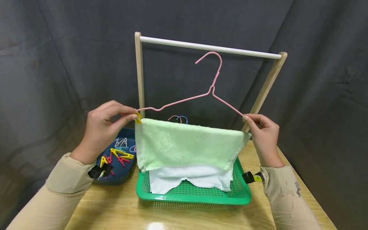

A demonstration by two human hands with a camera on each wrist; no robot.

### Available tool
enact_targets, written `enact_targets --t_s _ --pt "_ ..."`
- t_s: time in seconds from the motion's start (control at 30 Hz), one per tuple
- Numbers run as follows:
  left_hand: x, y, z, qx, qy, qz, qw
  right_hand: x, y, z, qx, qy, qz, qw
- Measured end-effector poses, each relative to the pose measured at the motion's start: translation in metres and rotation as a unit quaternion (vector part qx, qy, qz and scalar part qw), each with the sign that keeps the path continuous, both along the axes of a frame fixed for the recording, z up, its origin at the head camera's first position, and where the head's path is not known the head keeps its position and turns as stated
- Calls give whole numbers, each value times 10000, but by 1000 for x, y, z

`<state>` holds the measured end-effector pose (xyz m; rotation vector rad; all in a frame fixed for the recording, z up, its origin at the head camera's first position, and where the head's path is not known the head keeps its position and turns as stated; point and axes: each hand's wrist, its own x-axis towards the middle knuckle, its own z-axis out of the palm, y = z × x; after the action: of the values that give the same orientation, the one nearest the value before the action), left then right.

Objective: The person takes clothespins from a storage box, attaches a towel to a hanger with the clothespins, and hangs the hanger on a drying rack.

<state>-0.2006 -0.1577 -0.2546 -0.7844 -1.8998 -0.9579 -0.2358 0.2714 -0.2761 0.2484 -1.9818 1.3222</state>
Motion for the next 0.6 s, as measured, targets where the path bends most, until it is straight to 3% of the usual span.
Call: enact_targets --t_s 0.23,0.6 --pt "-2 0 -2 -145 -84 80 9998 0 -2 0 7 94 23 10000" --pt "-4 3 0 -388 108 84 9992 -2 -3 -2 -51 270 57 9996"
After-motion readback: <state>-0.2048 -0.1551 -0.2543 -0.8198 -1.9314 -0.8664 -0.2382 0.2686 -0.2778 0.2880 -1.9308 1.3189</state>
